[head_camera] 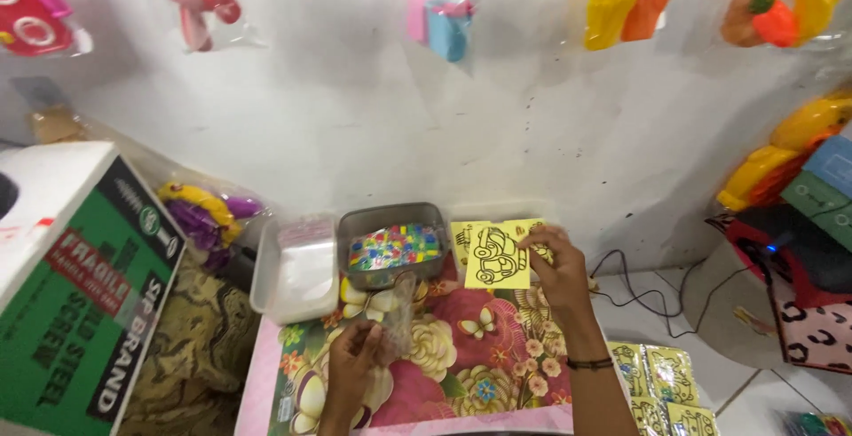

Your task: A person is creating sticker art by picking small colorful stickers from a container and placing them onto a yellow card with a pre-printed design.

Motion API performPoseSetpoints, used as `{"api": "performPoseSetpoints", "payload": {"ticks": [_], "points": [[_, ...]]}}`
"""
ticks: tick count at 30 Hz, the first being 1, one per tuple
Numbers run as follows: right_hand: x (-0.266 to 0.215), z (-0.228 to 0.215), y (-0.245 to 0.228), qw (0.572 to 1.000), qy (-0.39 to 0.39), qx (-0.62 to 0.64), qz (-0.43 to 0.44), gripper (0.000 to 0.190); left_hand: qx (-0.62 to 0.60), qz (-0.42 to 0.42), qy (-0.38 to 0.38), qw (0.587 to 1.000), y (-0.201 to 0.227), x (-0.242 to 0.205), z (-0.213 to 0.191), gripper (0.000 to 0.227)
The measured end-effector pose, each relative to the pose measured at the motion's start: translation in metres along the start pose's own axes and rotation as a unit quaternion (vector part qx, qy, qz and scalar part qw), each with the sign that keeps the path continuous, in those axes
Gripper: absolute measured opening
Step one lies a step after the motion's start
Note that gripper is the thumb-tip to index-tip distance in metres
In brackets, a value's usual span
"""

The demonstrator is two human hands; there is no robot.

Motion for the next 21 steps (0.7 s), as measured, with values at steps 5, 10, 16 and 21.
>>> {"api": "performPoseSetpoints", "payload": {"ticks": [5,10,16,21], "points": [[-0.055,0.031,0.061,0.925,-0.069,0.350,0.134,0.020,0.029,0.010,-0.017,0.999,0.023,-0.008,0.011,0.019],[-0.086,0.051,0.068,0.883,-0.092,0.432,0.160,0.038,-0.008,-0.005,-0.019,1.000,0.014,-0.008,0.009,0.016],[-0.094,0.054,0.086,0.861,-0.088,0.465,0.189,0.037,-0.007,-0.001,-0.036,0.999,0.030,-0.015,0.017,0.014],[-0.092,0.059,0.074,0.915,-0.001,0.353,0.194,0.075,0.000,-0.008,-0.028,1.000,0.034,-0.014,0.019,0.016]]}}
Point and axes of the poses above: each hand's wrist, its own x-axis towards the middle knuckle, its own z-axis out of the palm, y = z × x, the point moved 3 cm from there along x, towards the middle knuckle, and after that the axes turned 1 degree about x, right-handed, at the moved point
